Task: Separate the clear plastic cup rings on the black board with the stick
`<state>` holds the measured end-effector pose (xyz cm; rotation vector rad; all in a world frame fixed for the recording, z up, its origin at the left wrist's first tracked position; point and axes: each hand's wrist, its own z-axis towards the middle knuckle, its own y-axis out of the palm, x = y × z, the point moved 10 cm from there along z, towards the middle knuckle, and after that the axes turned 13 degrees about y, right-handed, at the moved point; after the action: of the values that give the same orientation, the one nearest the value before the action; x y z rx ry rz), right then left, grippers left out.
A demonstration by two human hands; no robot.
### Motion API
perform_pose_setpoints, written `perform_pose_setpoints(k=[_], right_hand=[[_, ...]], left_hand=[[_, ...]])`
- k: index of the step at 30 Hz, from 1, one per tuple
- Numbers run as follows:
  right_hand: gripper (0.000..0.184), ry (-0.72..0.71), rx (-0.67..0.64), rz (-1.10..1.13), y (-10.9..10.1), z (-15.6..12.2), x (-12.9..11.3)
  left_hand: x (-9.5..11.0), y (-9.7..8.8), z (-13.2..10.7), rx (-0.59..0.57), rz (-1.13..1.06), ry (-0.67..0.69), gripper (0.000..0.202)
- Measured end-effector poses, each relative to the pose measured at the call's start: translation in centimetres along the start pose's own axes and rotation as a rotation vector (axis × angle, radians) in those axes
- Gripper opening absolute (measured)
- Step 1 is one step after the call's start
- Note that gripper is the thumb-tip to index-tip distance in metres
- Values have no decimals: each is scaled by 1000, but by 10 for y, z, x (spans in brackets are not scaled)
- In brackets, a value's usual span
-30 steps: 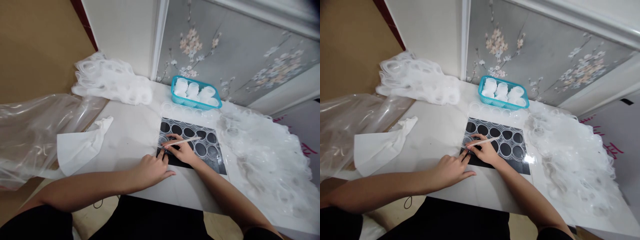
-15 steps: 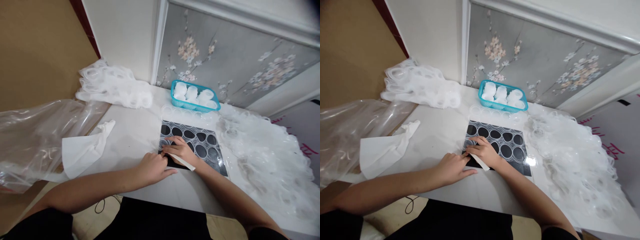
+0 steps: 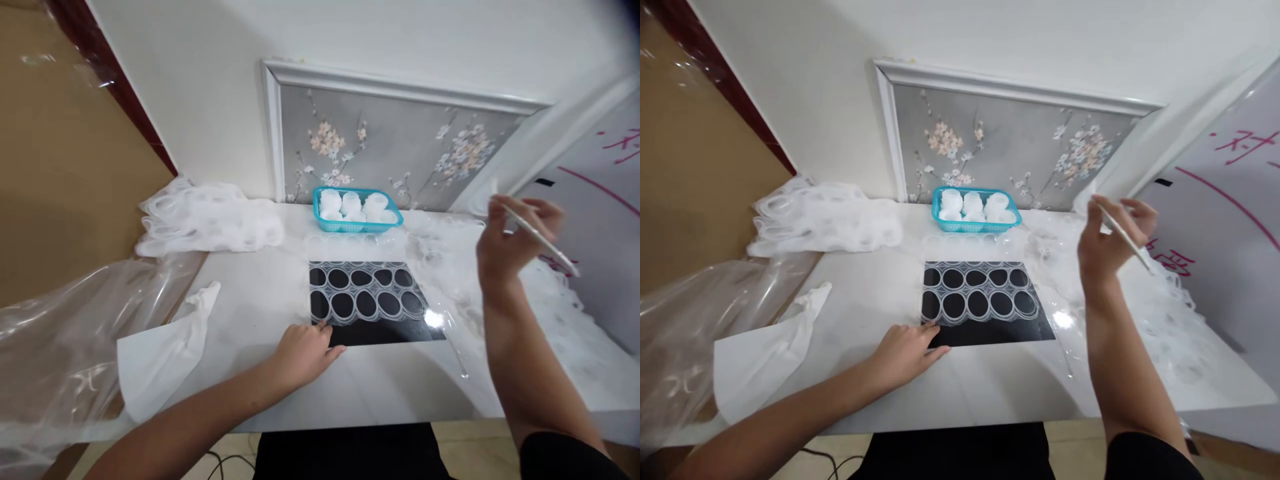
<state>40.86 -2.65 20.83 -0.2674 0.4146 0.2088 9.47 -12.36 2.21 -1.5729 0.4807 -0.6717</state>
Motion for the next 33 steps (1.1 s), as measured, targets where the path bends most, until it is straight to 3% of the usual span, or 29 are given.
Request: perform_pose_setpoints(k=[1, 4, 6, 8, 11, 14, 17, 19, 21, 23, 25, 29, 33], right_hand=[[21, 57, 26, -95, -9, 7, 26], [11, 281, -174, -320, -9, 3, 99], [11, 301, -271, -338, -7, -13, 113], [8, 209, -392, -225, 6, -38, 94], [19, 75, -666, 50, 41, -92, 29], [20, 7, -959, 259, 79, -152, -46], [18, 5, -1161, 477, 105, -195, -109], [17, 65, -1250, 600, 118, -213, -135], [19, 136, -1341, 670, 130, -228, -148], [20, 197, -1425, 682, 140, -241, -152], [21, 229, -1472, 658, 145, -251, -151], [21, 202, -1457, 642, 143, -256, -148], [21, 175, -1428, 666, 137, -254, -149]], left_hand=[[-1, -1, 1, 19, 7, 6, 44], [-9, -10, 3, 100, 40, -21, 43], [-11, -20, 2, 160, 50, -1, 43], [9, -26, -2, 181, 18, 207, 40], [67, -27, -25, 150, -13, 718, 37], [95, -25, -44, 213, 102, 944, 31], [83, -27, -32, 370, 249, 820, 24], [55, -31, -16, 441, 284, 595, 28], [20, -32, -3, 427, 270, 349, 37], [-10, -27, 5, 342, 245, 159, 45], [-28, -19, 8, 234, 222, 57, 51], [-35, -8, 10, 93, 168, 24, 58], [-34, -7, 10, 97, 152, -3, 61]])
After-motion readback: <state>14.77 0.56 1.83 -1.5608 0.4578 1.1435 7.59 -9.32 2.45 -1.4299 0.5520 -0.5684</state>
